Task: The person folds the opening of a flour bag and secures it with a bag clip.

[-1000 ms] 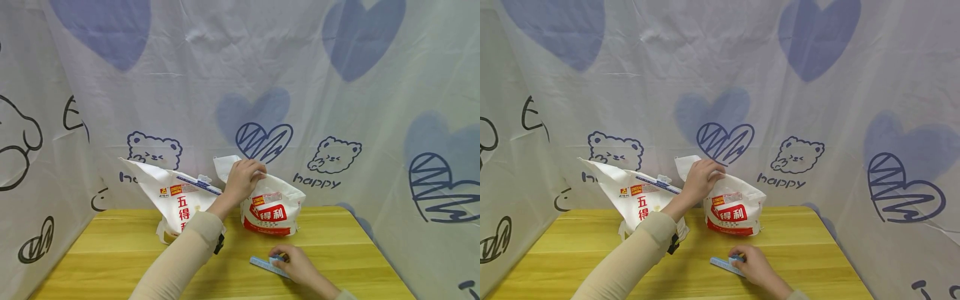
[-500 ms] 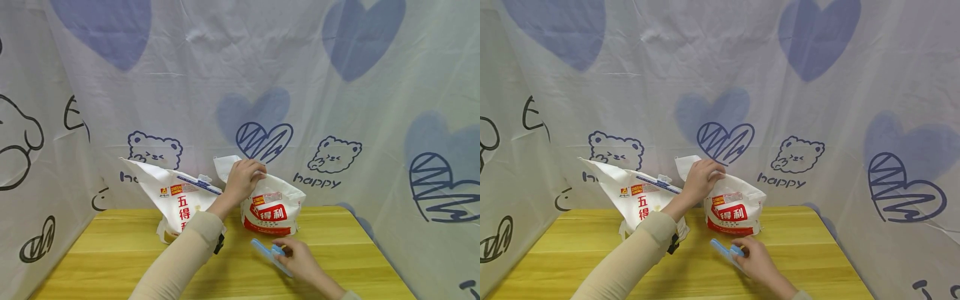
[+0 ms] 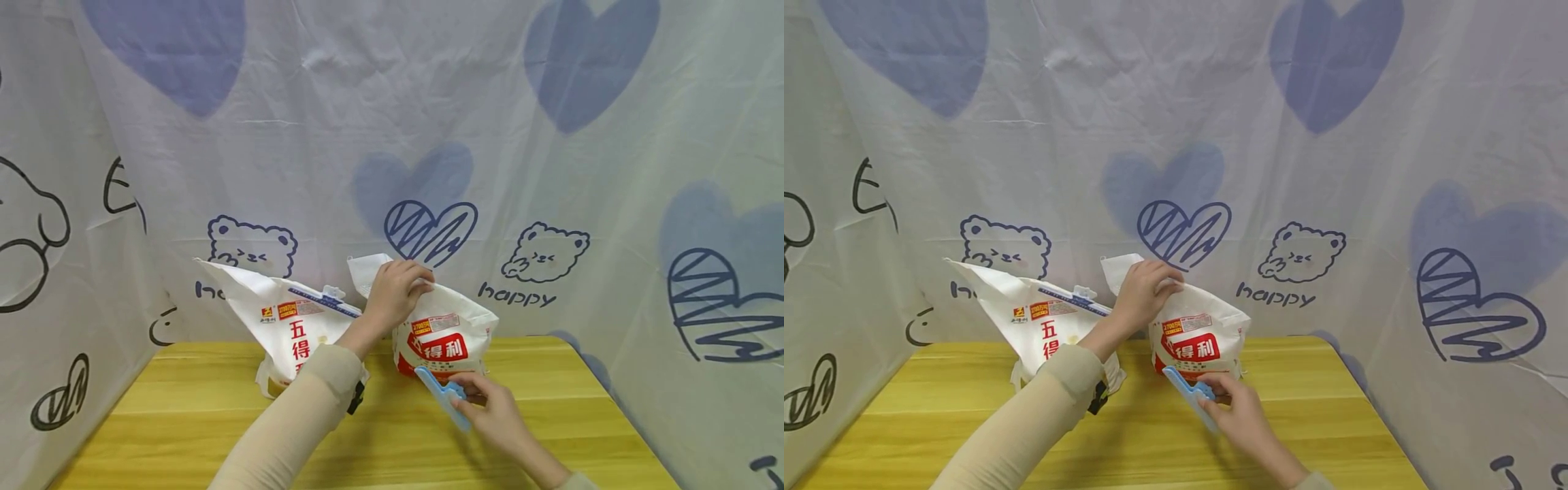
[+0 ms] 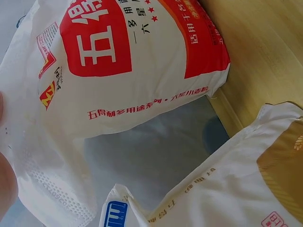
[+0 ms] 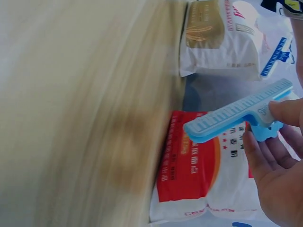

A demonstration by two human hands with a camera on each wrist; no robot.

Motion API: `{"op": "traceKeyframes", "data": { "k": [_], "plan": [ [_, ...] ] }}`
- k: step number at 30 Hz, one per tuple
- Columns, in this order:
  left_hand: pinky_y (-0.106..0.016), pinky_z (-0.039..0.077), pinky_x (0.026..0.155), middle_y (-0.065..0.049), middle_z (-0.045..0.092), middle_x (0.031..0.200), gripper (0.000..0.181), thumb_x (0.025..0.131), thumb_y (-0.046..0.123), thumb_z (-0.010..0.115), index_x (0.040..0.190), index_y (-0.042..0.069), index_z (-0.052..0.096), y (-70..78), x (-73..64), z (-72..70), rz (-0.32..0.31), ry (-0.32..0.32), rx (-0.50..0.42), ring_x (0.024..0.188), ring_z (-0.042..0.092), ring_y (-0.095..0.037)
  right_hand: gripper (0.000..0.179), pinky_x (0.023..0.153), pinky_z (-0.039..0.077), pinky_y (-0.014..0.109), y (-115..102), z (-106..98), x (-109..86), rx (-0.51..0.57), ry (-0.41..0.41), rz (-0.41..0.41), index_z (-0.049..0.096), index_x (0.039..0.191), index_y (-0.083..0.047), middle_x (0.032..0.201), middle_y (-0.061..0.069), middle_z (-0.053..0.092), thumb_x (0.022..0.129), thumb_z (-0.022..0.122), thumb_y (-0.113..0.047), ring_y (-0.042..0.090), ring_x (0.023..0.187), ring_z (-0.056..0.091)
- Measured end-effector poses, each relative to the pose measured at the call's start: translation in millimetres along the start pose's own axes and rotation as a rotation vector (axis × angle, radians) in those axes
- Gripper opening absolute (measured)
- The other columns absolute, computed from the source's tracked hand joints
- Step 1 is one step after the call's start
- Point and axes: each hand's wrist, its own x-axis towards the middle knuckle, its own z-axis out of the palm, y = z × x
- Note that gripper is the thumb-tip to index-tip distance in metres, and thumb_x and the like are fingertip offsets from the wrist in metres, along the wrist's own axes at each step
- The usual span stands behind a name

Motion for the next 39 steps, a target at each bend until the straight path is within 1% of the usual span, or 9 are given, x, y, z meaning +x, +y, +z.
{"op": "traceKeyframes", "data": {
  "k": [4,10,14,18,23,26,29,33,39],
  "plan": [
    [-0.043,0.047,0.108,0.001,0.075,0.11,0.011,0.097,0.02,0.075,0.108,0.015,0.075,-0.5,-1.1,-0.9,-0.006,-0.005,0.013,0.108,0.064,-0.022,0.031,0.083,0.061,0.025,-5.6,-4.1,2.4,0.031,0.052,-0.039,0.073,0.117,-0.004,0.107,0.007,0.075,0.088,0.079,0.004,0.018,0.093,0.071],
    [-0.043,0.047,0.107,0.0,0.075,0.109,0.013,0.097,0.02,0.075,0.108,0.015,0.075,-2.0,-1.2,-1.7,0.001,0.003,0.01,0.106,0.065,-0.023,0.035,0.084,0.062,0.026,-8.4,-12.5,7.0,0.031,0.141,-0.151,0.071,0.119,0.003,0.111,0.012,0.074,0.086,0.078,0.01,0.018,0.094,0.072],
    [-0.042,0.048,0.105,0.001,0.075,0.109,0.013,0.096,0.02,0.076,0.108,0.015,0.075,-2.9,-1.1,-1.2,0.001,0.01,0.012,0.106,0.065,-0.022,0.036,0.085,0.062,0.026,-12.5,-18.2,11.8,0.032,0.179,-0.19,0.07,0.121,0.003,0.114,0.015,0.073,0.086,0.077,0.01,0.019,0.095,0.071],
    [-0.042,0.047,0.106,0.001,0.074,0.109,0.013,0.096,0.021,0.076,0.108,0.015,0.075,-2.7,-1.4,0.0,-0.012,0.001,0.017,0.106,0.064,-0.021,0.036,0.087,0.06,0.023,-18.3,-22.7,17.7,0.033,0.215,-0.224,0.069,0.124,0.001,0.117,0.015,0.072,0.089,0.077,0.007,0.021,0.097,0.072],
    [-0.042,0.046,0.11,0.001,0.074,0.11,0.015,0.097,0.022,0.075,0.11,0.015,0.074,-1.3,-2.7,0.9,-0.038,-0.021,-0.004,0.109,0.063,-0.021,0.036,0.089,0.058,0.019,-25.5,-28.4,24.7,0.024,0.276,-0.274,0.07,0.124,0.0,0.116,0.013,0.072,0.09,0.077,0.005,0.017,0.098,0.071],
    [-0.04,0.045,0.111,0.001,0.073,0.111,0.016,0.098,0.023,0.074,0.112,0.014,0.074,-1.3,-2.9,1.2,-0.043,-0.028,-0.014,0.11,0.063,-0.021,0.037,0.089,0.058,0.018,-29.3,-32.6,28.2,0.027,0.297,-0.319,0.069,0.124,0.002,0.115,0.013,0.071,0.089,0.077,0.007,0.012,0.099,0.07],
    [-0.039,0.045,0.11,0.0,0.073,0.111,0.017,0.098,0.023,0.074,0.112,0.014,0.074,-2.1,-2.8,1.6,-0.033,-0.022,-0.009,0.109,0.063,-0.021,0.039,0.09,0.057,0.019,-32.5,-37.5,31.9,0.02,0.311,-0.358,0.069,0.124,0.003,0.115,0.014,0.07,0.087,0.077,0.01,0.009,0.101,0.068],
    [-0.038,0.046,0.109,0.0,0.074,0.11,0.018,0.097,0.023,0.075,0.111,0.013,0.074,-3.4,-2.5,1.6,-0.013,-0.003,-0.002,0.108,0.064,-0.022,0.04,0.091,0.057,0.019,-35.5,-44.3,38.1,-0.014,0.333,-0.383,0.069,0.125,0.001,0.116,0.014,0.07,0.087,0.077,0.01,0.005,0.101,0.067],
    [-0.039,0.048,0.107,-0.001,0.075,0.108,0.018,0.095,0.022,0.078,0.11,0.012,0.074,-5.0,-2.6,1.7,0.012,0.027,0.012,0.107,0.064,-0.023,0.041,0.09,0.056,0.017,-38.6,-52.7,51.5,-0.059,0.355,-0.436,0.069,0.124,0.002,0.116,0.016,0.071,0.085,0.077,0.013,0.01,0.101,0.068]
  ]
}}
